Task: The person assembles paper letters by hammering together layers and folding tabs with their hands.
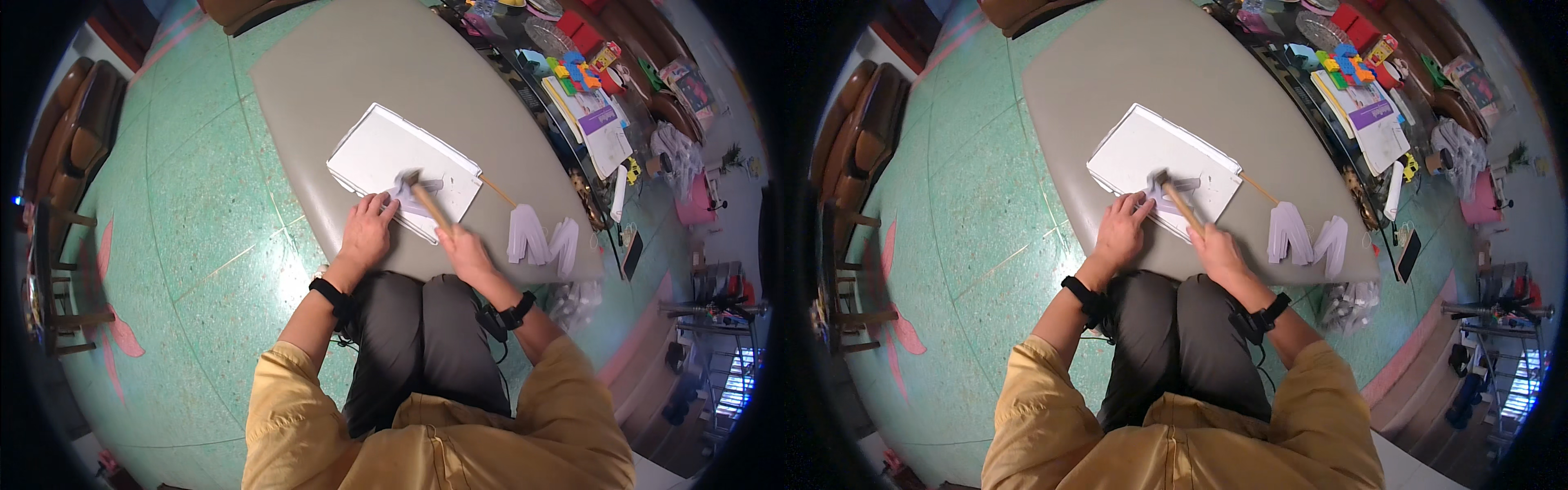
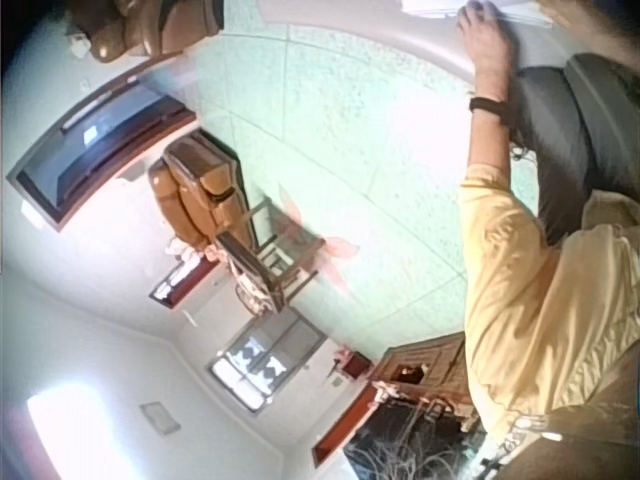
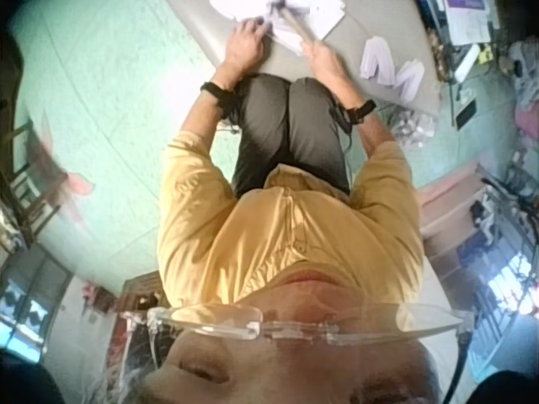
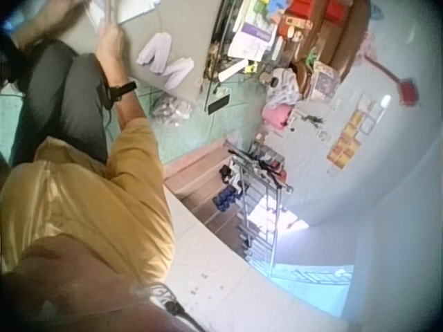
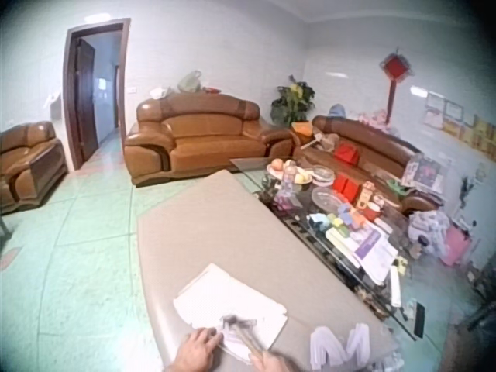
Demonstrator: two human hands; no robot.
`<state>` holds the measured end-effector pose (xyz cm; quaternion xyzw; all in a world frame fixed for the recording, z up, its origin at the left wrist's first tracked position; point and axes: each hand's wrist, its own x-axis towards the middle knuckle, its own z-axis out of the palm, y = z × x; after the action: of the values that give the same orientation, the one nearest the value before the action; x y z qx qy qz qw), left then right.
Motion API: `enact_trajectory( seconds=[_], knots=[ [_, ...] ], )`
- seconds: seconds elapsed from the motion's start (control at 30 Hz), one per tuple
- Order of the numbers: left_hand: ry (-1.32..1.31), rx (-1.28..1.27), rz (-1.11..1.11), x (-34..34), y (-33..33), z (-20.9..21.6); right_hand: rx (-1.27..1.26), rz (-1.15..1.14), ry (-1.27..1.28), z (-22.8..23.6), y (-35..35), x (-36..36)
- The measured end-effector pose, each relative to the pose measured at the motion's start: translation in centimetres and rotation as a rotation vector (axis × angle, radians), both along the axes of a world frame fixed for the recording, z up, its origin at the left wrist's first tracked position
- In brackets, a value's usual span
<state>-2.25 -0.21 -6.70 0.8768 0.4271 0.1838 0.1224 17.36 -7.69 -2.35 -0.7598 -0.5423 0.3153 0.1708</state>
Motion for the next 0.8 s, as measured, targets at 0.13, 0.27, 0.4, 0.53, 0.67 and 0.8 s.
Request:
enact_trajectory(
  seconds=[0.13,0.27,0.4,0.53,0.67,0.8],
  knots=[
    [0.028,-0.019,0.012,0.1,0.1,0.2,-0.009,0.063,-0.04,0.7,0.9,0.1],
    [0.022,-0.011,0.005,0.6,-0.1,0.3,0.007,0.079,-0.078,-0.2,-0.1,0.1],
    [-0.047,-0.023,0.012,0.1,0.0,-0.1,-0.032,0.066,-0.036,0.8,0.5,0.4],
    [-0.025,-0.034,0.001,0.2,0.1,-0.2,0.106,0.054,0.043,1.0,-1.8,1.0],
    [-0.019,-0.045,0.0,0.1,0.2,0.0,0.039,0.101,-0.079,1.0,-1.9,2.1],
    [-0.03,-0.043,0.005,0.5,-0.1,0.2,0.092,0.075,-0.012,-0.2,-3.9,3.8]
  ],
)
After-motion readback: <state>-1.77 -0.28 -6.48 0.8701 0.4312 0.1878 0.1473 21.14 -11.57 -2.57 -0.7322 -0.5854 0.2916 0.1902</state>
